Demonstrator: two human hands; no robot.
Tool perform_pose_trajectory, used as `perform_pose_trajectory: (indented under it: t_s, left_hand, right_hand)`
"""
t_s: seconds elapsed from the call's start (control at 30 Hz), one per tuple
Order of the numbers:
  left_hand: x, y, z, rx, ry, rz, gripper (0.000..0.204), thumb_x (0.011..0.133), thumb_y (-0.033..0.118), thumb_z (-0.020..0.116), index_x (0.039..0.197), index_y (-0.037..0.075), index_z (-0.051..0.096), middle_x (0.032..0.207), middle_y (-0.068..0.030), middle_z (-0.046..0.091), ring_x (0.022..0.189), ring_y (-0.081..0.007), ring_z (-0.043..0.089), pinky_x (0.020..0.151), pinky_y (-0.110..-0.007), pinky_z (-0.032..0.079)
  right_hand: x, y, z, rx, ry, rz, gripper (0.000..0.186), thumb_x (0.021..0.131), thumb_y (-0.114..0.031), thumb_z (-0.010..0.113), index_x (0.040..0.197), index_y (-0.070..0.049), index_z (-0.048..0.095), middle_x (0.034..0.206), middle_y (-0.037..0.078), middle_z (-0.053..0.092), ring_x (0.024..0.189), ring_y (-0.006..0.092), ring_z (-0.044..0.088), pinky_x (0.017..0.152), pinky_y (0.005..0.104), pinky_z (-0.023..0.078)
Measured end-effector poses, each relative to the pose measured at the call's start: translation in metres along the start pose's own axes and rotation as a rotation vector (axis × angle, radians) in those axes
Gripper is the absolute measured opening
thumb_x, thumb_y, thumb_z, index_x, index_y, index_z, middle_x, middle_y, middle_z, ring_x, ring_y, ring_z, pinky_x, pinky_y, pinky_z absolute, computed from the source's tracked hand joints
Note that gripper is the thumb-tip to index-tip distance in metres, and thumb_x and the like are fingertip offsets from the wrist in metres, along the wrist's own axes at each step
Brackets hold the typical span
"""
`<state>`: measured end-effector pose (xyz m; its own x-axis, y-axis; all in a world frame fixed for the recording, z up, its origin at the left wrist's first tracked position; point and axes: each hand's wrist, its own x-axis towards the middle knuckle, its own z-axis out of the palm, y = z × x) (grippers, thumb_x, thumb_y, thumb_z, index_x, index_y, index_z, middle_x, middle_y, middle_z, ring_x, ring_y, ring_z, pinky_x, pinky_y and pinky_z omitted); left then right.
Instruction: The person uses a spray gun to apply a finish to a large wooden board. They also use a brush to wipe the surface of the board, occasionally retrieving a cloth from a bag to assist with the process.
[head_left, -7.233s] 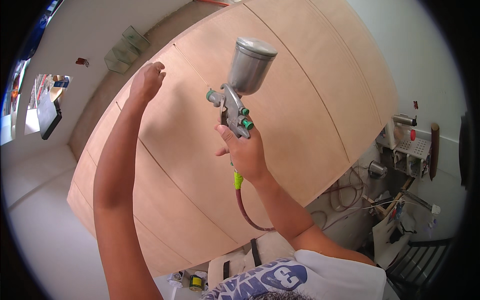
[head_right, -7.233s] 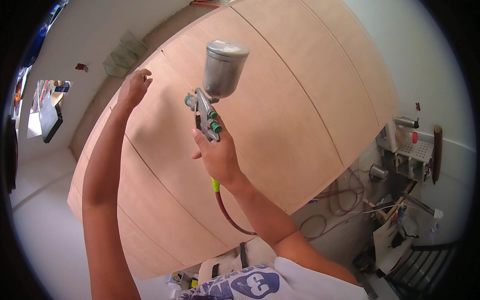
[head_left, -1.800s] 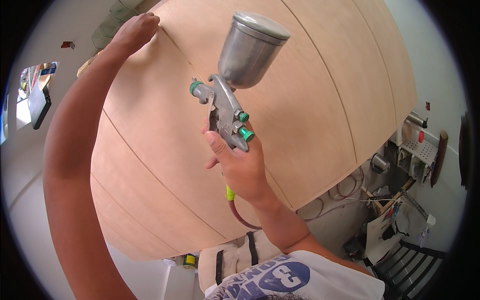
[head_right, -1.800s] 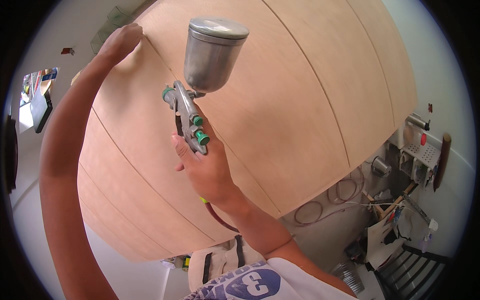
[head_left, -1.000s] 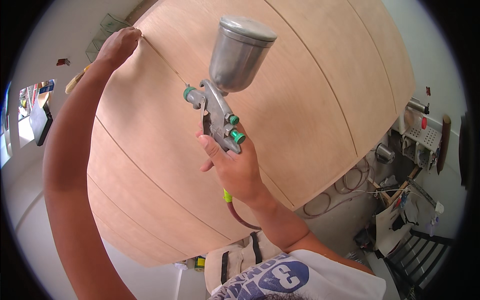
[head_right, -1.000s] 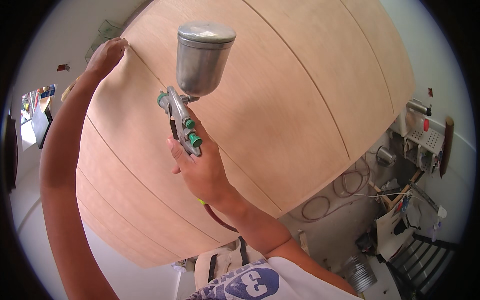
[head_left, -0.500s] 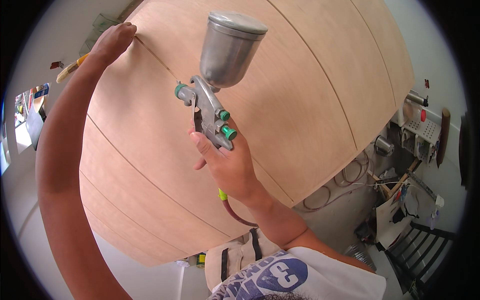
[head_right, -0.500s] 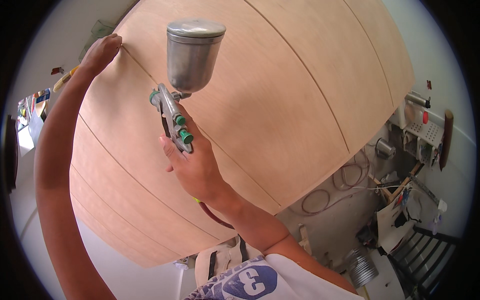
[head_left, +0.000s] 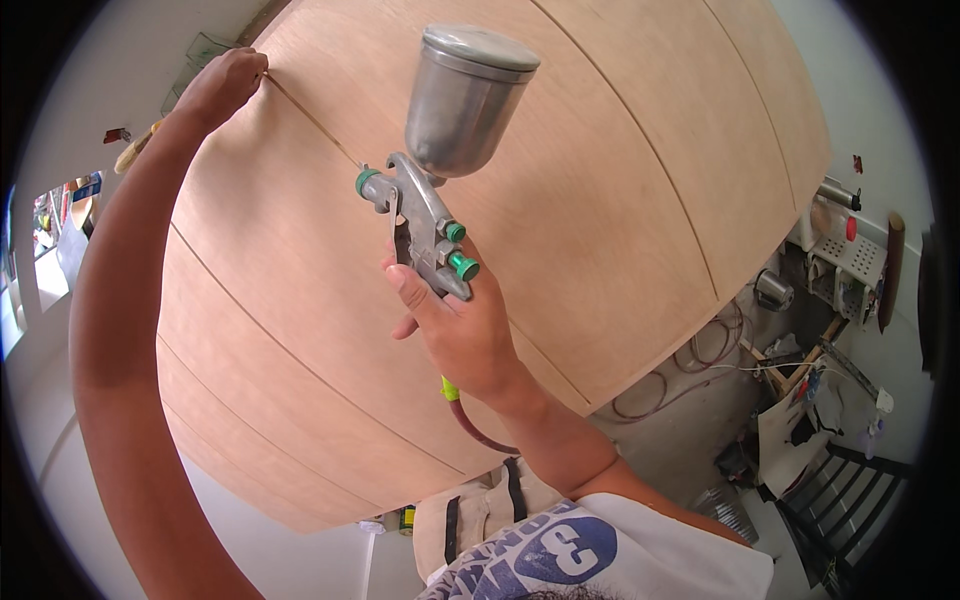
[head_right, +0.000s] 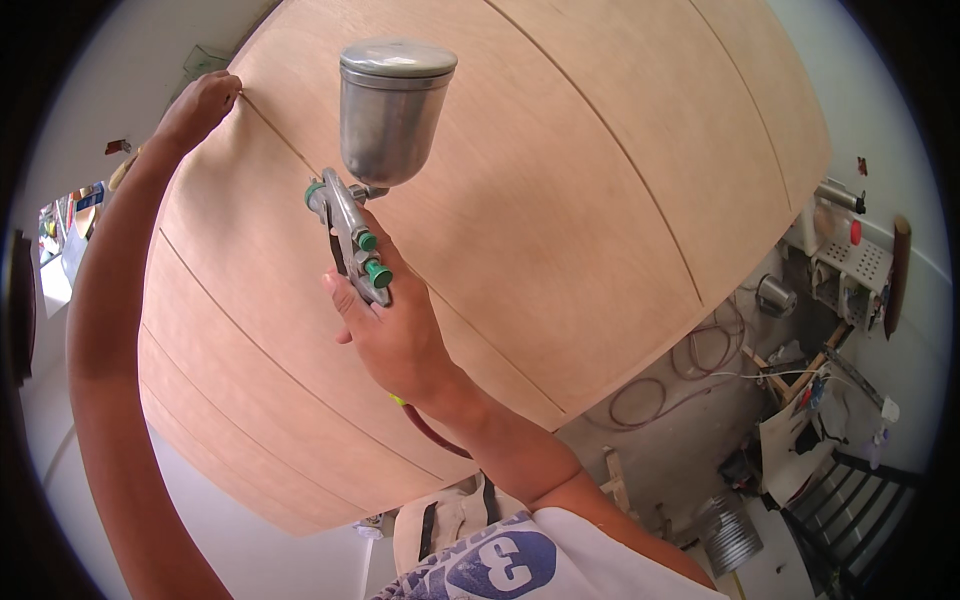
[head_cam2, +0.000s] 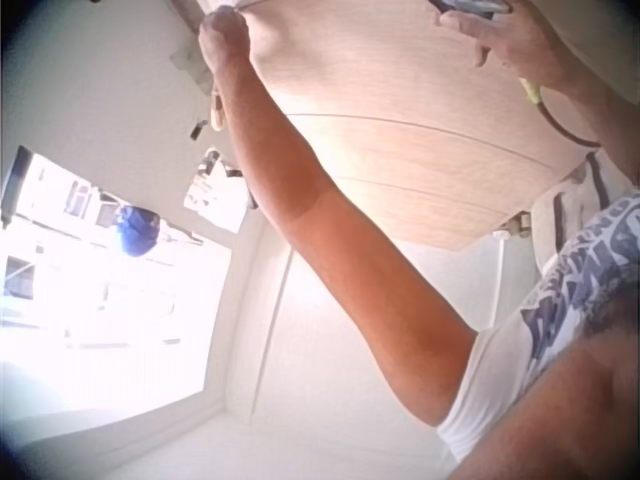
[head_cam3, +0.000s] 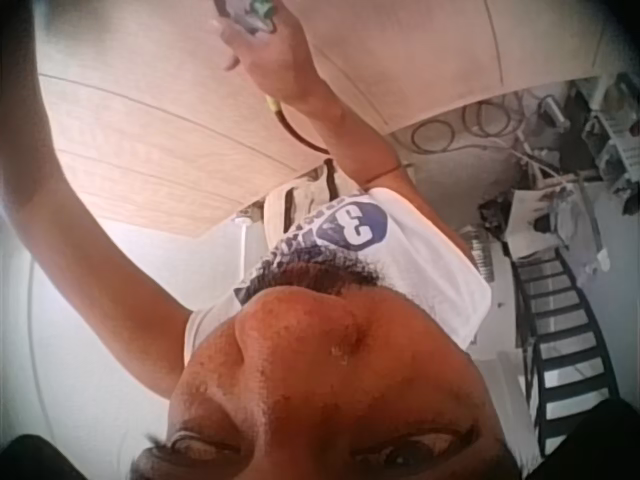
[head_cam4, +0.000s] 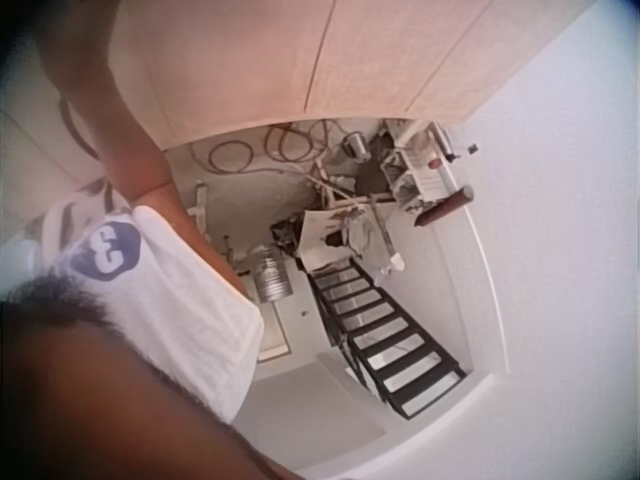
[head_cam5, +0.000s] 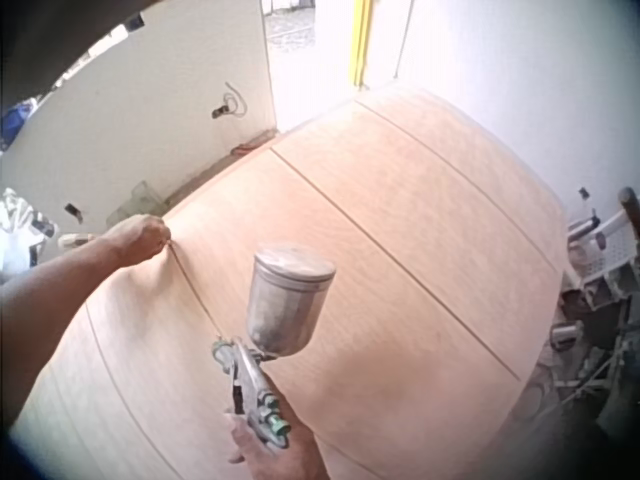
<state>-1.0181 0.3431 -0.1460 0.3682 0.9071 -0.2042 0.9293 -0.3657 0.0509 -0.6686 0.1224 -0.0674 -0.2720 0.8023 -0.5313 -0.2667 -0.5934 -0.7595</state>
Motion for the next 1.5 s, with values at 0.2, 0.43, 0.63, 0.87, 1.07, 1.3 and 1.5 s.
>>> perform_pose_trajectory:
  t_s: [0.2,0.43,0.63,0.87,1.07,1.3,1.5]
  left_hand:
    - [-0.007,0.006,0.001,0.070,-0.016,0.039,0.009,0.088,0.001,0.055,0.082,-0.004,0.059,0.090,-0.0184,0.063,0.086,-0.0401,0.063,0.077,-0.049,0.049]
    - [-0.002,0.009,-0.006,0.146,-0.063,0.108,0.014,0.092,0.000,0.059,0.079,-0.005,0.057,0.087,-0.0170,0.062,0.080,-0.0354,0.064,0.074,-0.044,0.051]
    - [0.007,0.003,0.003,0.229,-0.115,0.204,0.015,0.088,-0.004,0.060,0.074,-0.004,0.055,0.080,-0.0171,0.060,0.072,-0.0336,0.062,0.071,-0.044,0.050]
    - [0.010,0.010,-0.010,0.029,-0.085,0.113,0.016,0.087,0.004,0.062,0.075,-0.004,0.054,0.077,-0.0169,0.059,0.075,-0.0350,0.060,0.073,-0.045,0.048]
    - [-0.036,0.023,-0.039,-0.093,0.016,-0.196,0.036,0.094,0.024,0.068,0.120,-0.001,0.066,0.096,-0.0192,0.068,0.085,-0.0274,0.064,0.078,-0.040,0.052]
    - [-0.136,0.168,-0.113,-0.954,-0.062,-0.525,0.046,0.092,0.043,0.073,0.112,0.002,0.067,0.095,-0.0049,0.065,0.050,-0.0071,0.047,0.046,-0.025,0.040]
    - [-0.250,0.211,-0.094,-1.053,0.185,-0.735,0.030,0.090,0.005,0.071,0.118,0.004,0.062,0.098,0.0001,0.054,0.072,-0.0042,0.045,0.064,-0.021,0.041]
  right_hand:
    - [0.002,0.001,-0.002,-0.038,-0.056,-0.039,0.061,0.102,-0.016,0.058,0.157,-0.009,0.031,0.096,0.001,0.054,0.080,0.0078,0.054,0.059,0.0268,0.057]
    - [0.001,0.005,-0.001,-0.044,-0.067,-0.038,0.062,0.102,-0.015,0.059,0.157,-0.009,0.030,0.097,0.002,0.054,0.079,0.0081,0.054,0.059,0.0262,0.057]
    - [0.002,0.006,0.000,-0.076,-0.058,-0.036,0.063,0.102,-0.016,0.059,0.157,-0.008,0.030,0.097,0.003,0.054,0.079,0.0083,0.054,0.059,0.0266,0.057]
    - [0.004,0.005,0.001,-0.076,-0.046,0.001,0.062,0.101,-0.016,0.060,0.156,-0.007,0.032,0.097,0.003,0.057,0.080,0.0083,0.056,0.061,0.0273,0.057]
    - [-0.003,0.000,0.007,-0.065,-0.099,0.042,0.060,0.102,-0.018,0.060,0.155,-0.009,0.034,0.104,0.005,0.061,0.086,0.0092,0.059,0.065,0.0283,0.059]
    - [-0.033,-0.003,0.027,-0.094,-0.213,0.087,0.064,0.101,-0.017,0.062,0.158,-0.011,0.031,0.114,0.009,0.063,0.091,0.0095,0.061,0.070,0.0277,0.059]
    - [-0.067,0.019,0.044,-0.211,-0.221,0.113,0.064,0.101,-0.015,0.062,0.158,-0.011,0.031,0.118,0.008,0.064,0.089,0.0081,0.062,0.069,0.0262,0.058]
